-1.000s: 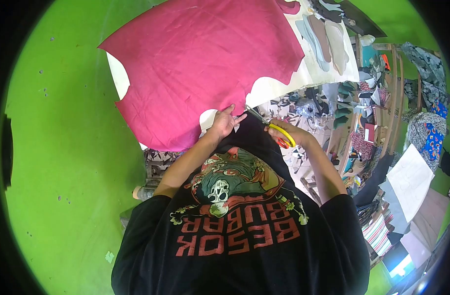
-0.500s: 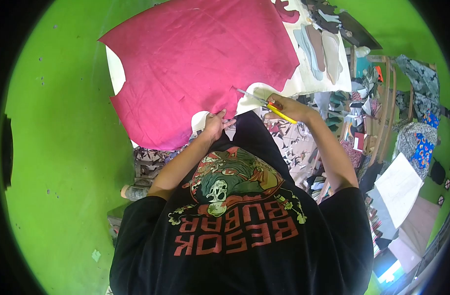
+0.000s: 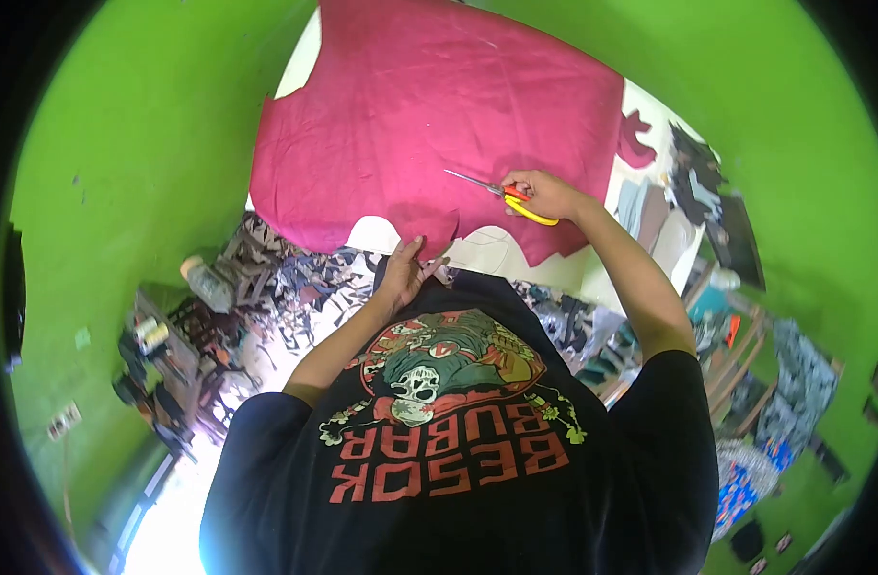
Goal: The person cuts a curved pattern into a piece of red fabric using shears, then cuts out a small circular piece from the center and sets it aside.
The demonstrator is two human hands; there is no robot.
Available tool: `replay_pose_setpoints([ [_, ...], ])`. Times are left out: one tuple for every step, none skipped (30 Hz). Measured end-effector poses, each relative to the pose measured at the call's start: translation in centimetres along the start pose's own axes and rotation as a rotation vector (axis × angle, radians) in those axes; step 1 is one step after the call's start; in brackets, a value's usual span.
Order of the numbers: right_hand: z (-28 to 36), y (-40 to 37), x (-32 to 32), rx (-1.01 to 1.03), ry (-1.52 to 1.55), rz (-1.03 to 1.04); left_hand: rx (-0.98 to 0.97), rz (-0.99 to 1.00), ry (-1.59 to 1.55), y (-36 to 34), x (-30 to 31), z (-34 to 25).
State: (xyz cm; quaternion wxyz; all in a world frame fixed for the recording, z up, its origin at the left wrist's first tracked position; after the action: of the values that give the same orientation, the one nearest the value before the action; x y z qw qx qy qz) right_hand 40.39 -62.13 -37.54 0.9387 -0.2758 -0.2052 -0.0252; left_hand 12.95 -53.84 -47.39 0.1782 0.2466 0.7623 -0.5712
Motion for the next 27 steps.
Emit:
replay_pose_setpoints([
  [0.1, 0.7, 0.3, 0.006, -0.030, 0.088, -0.056, -0.016, -0.078, -0.4, -0.6, 0.6],
  [0.3, 1.4, 0.8, 0.024, -0.039, 0.121, -0.108, -0.033, -0.154, -0.8, -1.1, 1.3],
  [0.5, 1.9, 1.0, 0.080, -0.112, 0.178, -0.115, -0.090, -0.239, 0.7, 0.0, 3.4],
  [1.2, 2.4, 1.3, 0.133, -0.185, 0.228, -0.130, -0.106, -0.258, 1.0, -0.5, 4.1],
  [1.3, 2.9, 1.4, 0.065, -0.229, 0.329, -0.157, -0.086, -0.327, 1.2, -1.2, 4.8],
  [1.6, 3.7, 1.6, 0.071, -0.244, 0.355, -0.184, -0.062, -0.401, 1.6, -2.0, 5.5],
  [1.6, 4.4, 1.5, 0.060, -0.321, 0.449, -0.194, -0.071, -0.435, 2.3, -2.6, 6.1],
  [1.5, 5.0, 1.3, 0.049, -0.399, 0.547, -0.240, -0.144, -0.459, 3.2, -2.8, 6.5],
  [1.7, 5.8, 1.2, 0.006, -0.422, 0.656, -0.284, -0.216, -0.475, 4.0, -2.8, 6.5],
  [2.7, 6.9, 1.4, 0.009, -0.435, 0.671, -0.327, -0.283, -0.477, 4.1, -3.0, 6.1],
  [3.3, 7.6, 1.7, -0.014, -0.509, 0.710, -0.329, -0.395, -0.472, 4.0, -3.2, 6.1],
  [3.3, 8.3, 1.9, -0.039, -0.586, 0.750, -0.330, -0.395, -0.485, 4.2, -3.4, 6.1],
  [3.5, 9.2, 2.0, -0.073, -0.578, 0.765, -0.373, -0.427, -0.499, 4.2, -3.5, 6.0],
  [3.8, 10.0, 2.0, -0.076, -0.590, 0.781, -0.412, -0.465, -0.515, 4.0, -3.4, 6.3],
  [4.0, 10.8, 2.1, -0.111, -0.597, 0.835, -0.461, -0.453, -0.519, 3.7, -3.6, 6.2],
  [4.2, 11.5, 2.2, -0.143, -0.606, 0.884, -0.467, -0.457, -0.534, 4.1, -3.5, 6.4],
  [4.5, 12.2, 2.2, -0.127, -0.631, 0.896, -0.470, -0.466, -0.567, 4.2, -3.6, 6.5],
  [4.2, 12.8, 2.2, -0.125, -0.636, 0.904, -0.472, -0.476, -0.595, 4.2, -3.6, 6.6],
  [3.9, 13.3, 2.1, -0.126, -0.661, 0.907, -0.476, -0.477, -0.597, 4.1, -3.8, 6.5],
  [3.5, 13.8, 2.2, -0.127, -0.685, 0.906, -0.482, -0.501, -0.589, 4.0, -4.0, 6.4],
  [2.8, 14.4, 2.2, -0.124, -0.685, 0.903, -0.487, -0.526, -0.579, 3.8, -4.1, 6.2],
  [1.8, 14.4, 2.0, -0.214, -0.622, 0.945, -0.489, -0.524, -0.576, 3.9, -3.9, 6.1],
  [0.8, 14.3, 1.9, -0.304, -0.560, 0.988, -0.477, -0.518, -0.567, 4.0, -3.8, 6.2],
  [0.9, 13.9, 1.8, -0.303, -0.563, 0.992, -0.463, -0.515, -0.563, 4.0, -3.7, 6.5],
  [1.0, 13.3, 1.6, -0.347, -0.489, 0.988, -0.466, -0.519, -0.569, 3.9, -3.6, 6.6],
  [1.2, 12.7, 1.4, -0.388, -0.418, 0.982, -0.463, -0.510, -0.569, 3.9, -3.6, 6.7],
  [1.2, 12.6, 1.3, -0.383, -0.424, 0.983, -0.464, -0.498, -0.565, 4.1, -3.6, 6.7],
])
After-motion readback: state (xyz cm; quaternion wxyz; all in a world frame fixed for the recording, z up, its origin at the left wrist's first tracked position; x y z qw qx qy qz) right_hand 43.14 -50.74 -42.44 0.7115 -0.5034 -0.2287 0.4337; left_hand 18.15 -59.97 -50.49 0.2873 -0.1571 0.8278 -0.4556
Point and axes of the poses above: each hand's wrist, its own y-axis towards the middle knuckle, its own x-axis out of the back of the hand, z = x × y, the point moved 7 cm from there along y, towards the middle knuckle, and after that the axes turned 5 degrees about -z, right-handed, at the moved point
